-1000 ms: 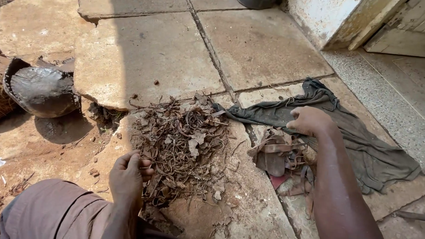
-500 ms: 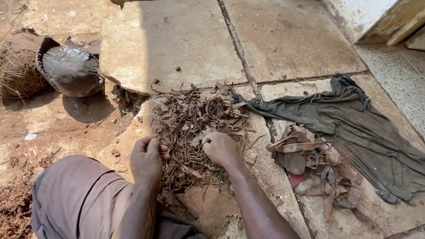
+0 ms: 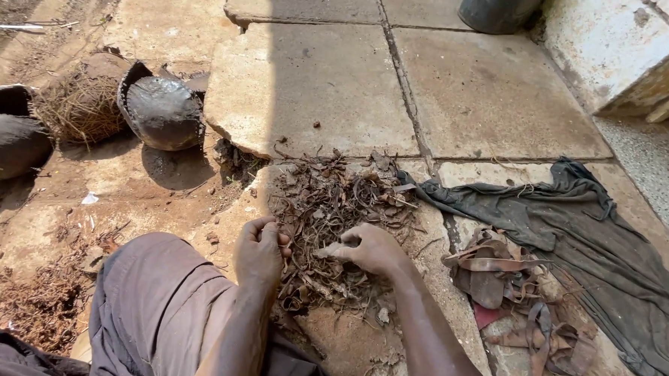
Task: Sifting through a pile of dry soil and organic debris by hand to separate components.
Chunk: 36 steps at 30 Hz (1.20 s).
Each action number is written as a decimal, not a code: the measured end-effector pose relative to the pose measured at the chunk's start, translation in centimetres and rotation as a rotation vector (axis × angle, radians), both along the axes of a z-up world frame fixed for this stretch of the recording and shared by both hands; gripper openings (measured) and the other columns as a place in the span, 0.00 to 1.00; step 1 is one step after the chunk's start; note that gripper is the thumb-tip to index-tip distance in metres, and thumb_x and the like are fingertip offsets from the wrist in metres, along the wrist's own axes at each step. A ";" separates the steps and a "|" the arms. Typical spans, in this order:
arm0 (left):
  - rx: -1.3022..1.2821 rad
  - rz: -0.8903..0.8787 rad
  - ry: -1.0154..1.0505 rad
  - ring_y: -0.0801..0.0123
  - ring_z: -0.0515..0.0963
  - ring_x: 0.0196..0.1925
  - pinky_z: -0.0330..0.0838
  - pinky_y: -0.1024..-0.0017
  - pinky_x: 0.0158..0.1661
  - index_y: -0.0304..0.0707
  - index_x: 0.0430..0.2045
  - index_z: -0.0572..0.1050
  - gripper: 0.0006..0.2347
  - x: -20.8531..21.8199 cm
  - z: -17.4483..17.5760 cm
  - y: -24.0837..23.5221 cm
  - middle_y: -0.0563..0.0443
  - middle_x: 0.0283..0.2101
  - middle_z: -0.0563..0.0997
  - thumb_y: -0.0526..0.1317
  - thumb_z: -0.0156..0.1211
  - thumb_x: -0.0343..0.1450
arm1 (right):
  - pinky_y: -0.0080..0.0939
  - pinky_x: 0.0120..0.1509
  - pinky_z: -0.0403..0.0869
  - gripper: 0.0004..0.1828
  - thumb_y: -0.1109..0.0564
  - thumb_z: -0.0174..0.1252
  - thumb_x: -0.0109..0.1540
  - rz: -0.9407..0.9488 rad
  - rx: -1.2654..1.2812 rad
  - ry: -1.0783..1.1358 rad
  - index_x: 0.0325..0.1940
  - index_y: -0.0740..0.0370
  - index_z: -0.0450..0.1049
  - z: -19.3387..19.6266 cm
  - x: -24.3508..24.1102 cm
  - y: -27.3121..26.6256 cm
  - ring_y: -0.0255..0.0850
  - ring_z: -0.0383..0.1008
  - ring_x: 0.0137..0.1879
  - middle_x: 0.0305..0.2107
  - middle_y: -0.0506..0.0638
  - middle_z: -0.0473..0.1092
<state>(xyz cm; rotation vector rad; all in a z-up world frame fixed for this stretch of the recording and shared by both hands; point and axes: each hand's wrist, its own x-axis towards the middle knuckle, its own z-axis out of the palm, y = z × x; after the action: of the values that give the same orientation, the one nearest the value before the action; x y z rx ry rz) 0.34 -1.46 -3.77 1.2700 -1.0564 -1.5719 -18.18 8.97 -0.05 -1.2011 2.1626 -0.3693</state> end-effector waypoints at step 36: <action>0.173 -0.275 0.249 0.67 0.88 0.30 0.83 0.76 0.29 0.35 0.44 0.84 0.17 -0.6 -0.9 0.3 0.42 0.33 0.88 0.50 0.52 0.82 | 0.37 0.32 0.81 0.16 0.57 0.57 0.70 -0.223 -0.400 -0.796 0.58 0.67 0.80 -4.1 0.4 0.5 0.35 0.77 0.27 0.25 0.51 0.75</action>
<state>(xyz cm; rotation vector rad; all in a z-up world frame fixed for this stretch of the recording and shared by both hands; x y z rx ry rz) -0.24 -1.16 -4.72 1.0365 -0.9819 -2.0096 -17.77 9.42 -4.16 -0.7933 1.5437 -1.1952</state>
